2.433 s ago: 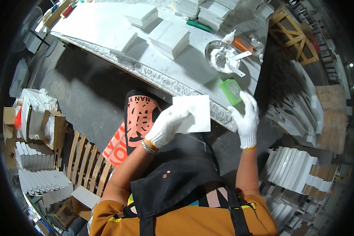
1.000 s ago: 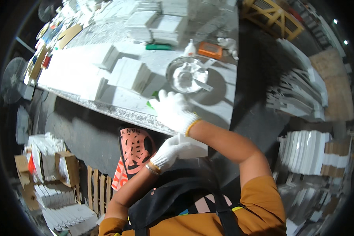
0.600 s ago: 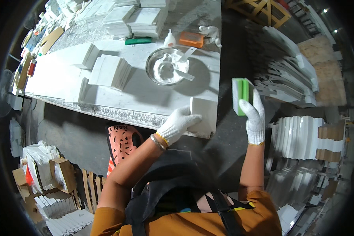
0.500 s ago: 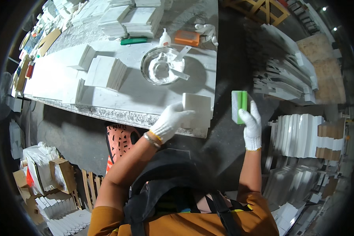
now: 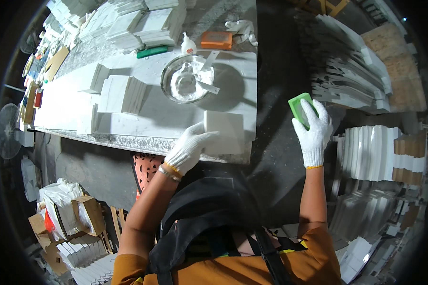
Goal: The person applies a white paste to the edges of small white rectangular blocks, joins them together, and smooths the seams with a green tool. The person repeats this process for multiple blocks, stacking the finished units on the table.
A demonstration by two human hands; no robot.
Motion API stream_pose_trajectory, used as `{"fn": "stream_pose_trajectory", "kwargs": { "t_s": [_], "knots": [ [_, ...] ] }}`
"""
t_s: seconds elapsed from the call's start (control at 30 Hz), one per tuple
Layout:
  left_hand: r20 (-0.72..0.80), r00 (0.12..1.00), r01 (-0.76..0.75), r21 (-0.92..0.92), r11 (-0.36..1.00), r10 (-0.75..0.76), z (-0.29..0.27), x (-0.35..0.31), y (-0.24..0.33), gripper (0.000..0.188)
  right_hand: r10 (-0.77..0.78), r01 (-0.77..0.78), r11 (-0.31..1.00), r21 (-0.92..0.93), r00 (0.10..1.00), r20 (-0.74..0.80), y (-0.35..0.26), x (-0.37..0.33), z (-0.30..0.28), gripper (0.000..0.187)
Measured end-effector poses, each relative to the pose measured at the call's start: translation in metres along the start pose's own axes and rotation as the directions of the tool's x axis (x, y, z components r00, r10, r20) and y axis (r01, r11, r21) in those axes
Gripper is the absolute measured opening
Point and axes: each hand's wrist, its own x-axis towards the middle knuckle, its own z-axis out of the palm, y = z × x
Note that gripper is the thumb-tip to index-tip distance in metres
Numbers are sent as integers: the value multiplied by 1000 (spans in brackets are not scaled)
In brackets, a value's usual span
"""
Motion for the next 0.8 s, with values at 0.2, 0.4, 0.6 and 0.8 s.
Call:
{"fn": "stream_pose_trajectory", "kwargs": {
  "t_s": [0.2, 0.4, 0.6, 0.8],
  "knots": [
    [54, 998, -9, 450, 893, -18, 32, 47, 6, 36, 330, -432, 449, 783, 894, 304, -23, -39, 16, 61],
    [1, 904, -178, 910, 374, 427, 34, 41, 0, 61, 371, -639, -50, 768, 702, 608, -43, -60, 41, 60],
    [319, 802, -384, 923, 27, 505, 15, 41, 7, 84, 334, -556, -294, 777, 702, 629, -45, -70, 64, 59],
    [467, 751, -509, 860, -42, 466, 4, 72, -13, 88, 363, -502, -315, 806, 721, 591, -55, -64, 53, 62]
  ]
}}
